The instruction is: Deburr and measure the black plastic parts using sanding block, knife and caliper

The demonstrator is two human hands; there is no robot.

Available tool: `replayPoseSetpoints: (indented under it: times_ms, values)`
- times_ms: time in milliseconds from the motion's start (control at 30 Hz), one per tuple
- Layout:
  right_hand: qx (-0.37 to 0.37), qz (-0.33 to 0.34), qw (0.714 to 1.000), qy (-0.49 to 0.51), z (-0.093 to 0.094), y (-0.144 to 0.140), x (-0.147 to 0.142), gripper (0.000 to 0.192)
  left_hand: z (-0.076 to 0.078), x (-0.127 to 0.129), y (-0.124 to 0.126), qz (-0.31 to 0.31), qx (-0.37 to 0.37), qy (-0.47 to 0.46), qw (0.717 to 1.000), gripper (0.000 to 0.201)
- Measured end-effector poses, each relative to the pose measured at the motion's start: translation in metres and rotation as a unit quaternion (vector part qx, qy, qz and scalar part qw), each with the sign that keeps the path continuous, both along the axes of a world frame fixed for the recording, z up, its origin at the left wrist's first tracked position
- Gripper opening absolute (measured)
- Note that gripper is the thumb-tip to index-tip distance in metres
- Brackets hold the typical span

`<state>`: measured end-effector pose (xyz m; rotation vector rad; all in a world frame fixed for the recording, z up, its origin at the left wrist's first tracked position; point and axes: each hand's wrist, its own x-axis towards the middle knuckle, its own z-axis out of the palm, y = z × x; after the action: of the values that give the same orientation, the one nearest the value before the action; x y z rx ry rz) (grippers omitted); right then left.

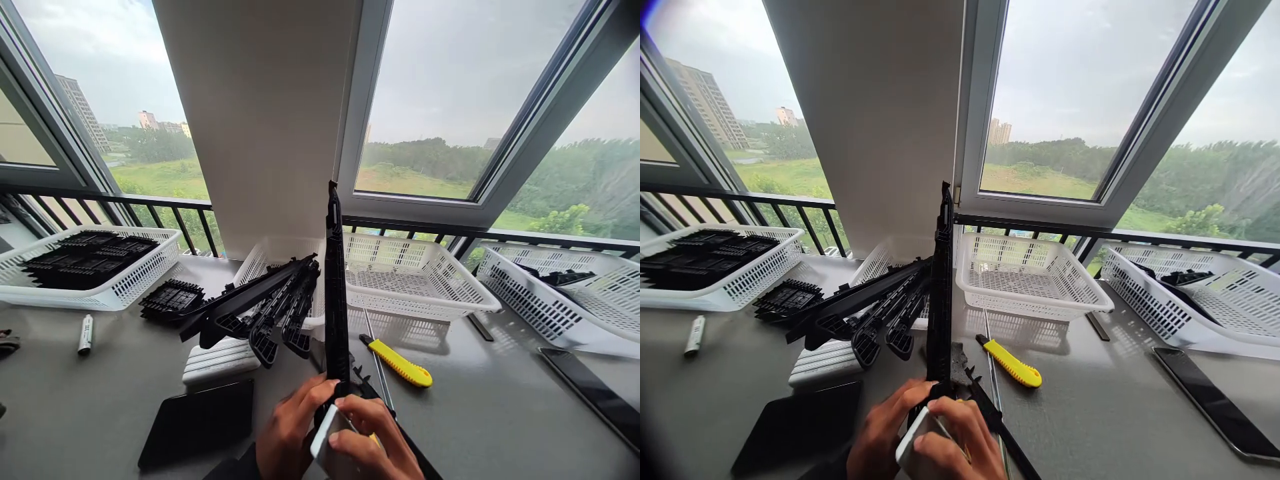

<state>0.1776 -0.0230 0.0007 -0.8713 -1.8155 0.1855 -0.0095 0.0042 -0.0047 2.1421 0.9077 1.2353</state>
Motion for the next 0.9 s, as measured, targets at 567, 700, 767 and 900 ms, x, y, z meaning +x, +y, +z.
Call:
replayPoseSetpoints:
  times_ms: [567, 700, 767, 900]
  values:
    - [0.033, -0.015, 0.999, 0.005, 0.019, 0.017, 0.012, 0.037, -0.008, 0.013, -0.026, 0.08, -0.144, -0.166, 0.972, 0.052]
    - [0.039, -0.011, 0.999, -0.004, 0.011, 0.019, 0.011, 0.035, 0.013, 0.017, -0.02, 0.093, -0.272, -0.315, 0.905, 0.021]
    - [0.042, -0.011, 0.999, -0.008, 0.005, 0.019, 0.01, 0.035, 0.021, 0.018, -0.014, 0.086, -0.328, -0.358, 0.87, 0.023]
    - [0.042, -0.031, 0.999, 0.001, -0.006, 0.019, 0.009, 0.036, 0.015, 0.016, -0.005, 0.043, -0.401, -0.425, 0.81, 0.041]
